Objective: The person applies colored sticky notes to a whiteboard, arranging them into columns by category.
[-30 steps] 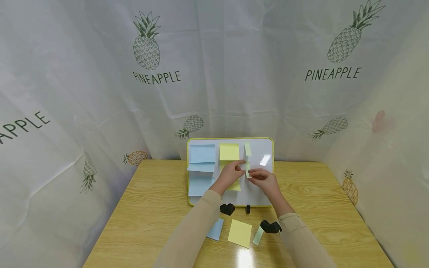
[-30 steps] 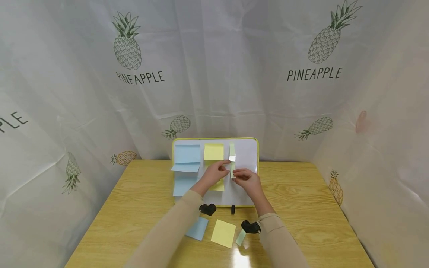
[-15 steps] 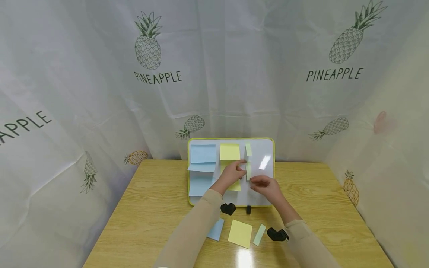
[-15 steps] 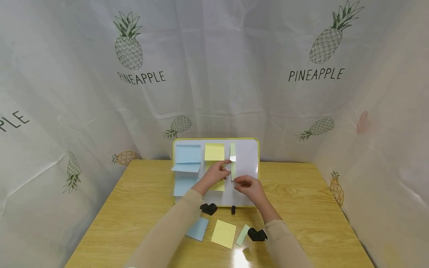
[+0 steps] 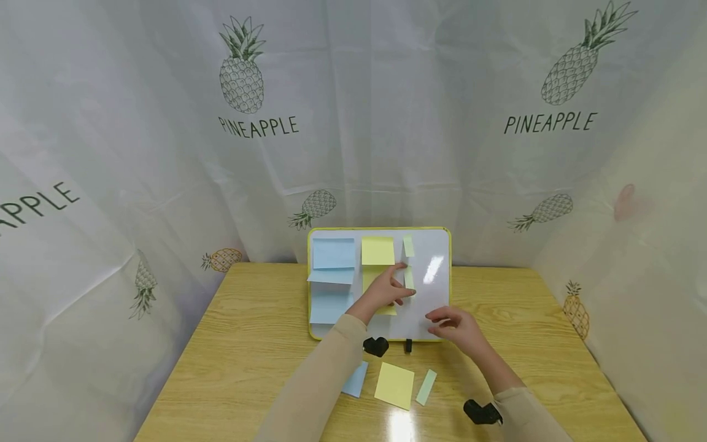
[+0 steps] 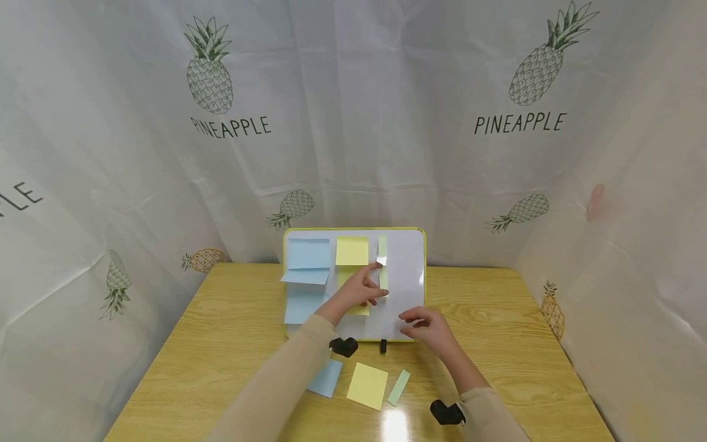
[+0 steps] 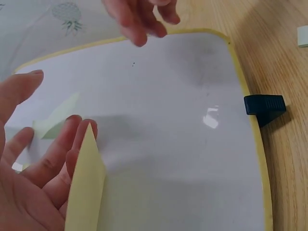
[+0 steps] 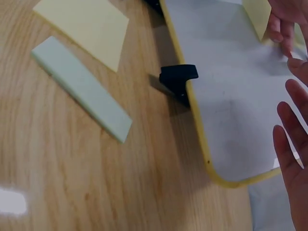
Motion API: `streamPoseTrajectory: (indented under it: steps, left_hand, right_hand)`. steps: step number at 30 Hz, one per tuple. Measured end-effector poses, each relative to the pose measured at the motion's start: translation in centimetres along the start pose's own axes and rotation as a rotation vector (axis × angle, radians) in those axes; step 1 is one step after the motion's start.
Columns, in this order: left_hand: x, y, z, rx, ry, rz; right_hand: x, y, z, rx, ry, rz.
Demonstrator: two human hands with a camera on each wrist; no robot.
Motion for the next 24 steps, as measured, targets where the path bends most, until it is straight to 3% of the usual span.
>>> streamPoseTrajectory:
  steps: [13, 17, 24]
  left_hand:
    - [1.0, 0.2, 0.0, 0.042, -0.067, -0.011]
    - [1.4, 0.4, 0.6, 0.081, -0.108, 0.002]
    - [2.6, -0.6, 2.2, 0.124, -0.166, 0.011]
  right_hand:
    - [-0.6, 1.4, 2.7, -0.015, -0.029, -0.002]
    - [-0.7, 1.3, 3.2, -0.004, -0.029, -0.013]
    - [-1.1, 0.9, 3.9, -0.023, -0.017, 0.016]
Point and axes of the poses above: each hand's wrist, its own z-axis away from the middle knuckle, its own x-axis out of the palm, y = z × x, the point moved 4 cm from there along -z, towards the middle knuckle, and after that the axes turned 7 degrees about y, right-handed, at the moved point
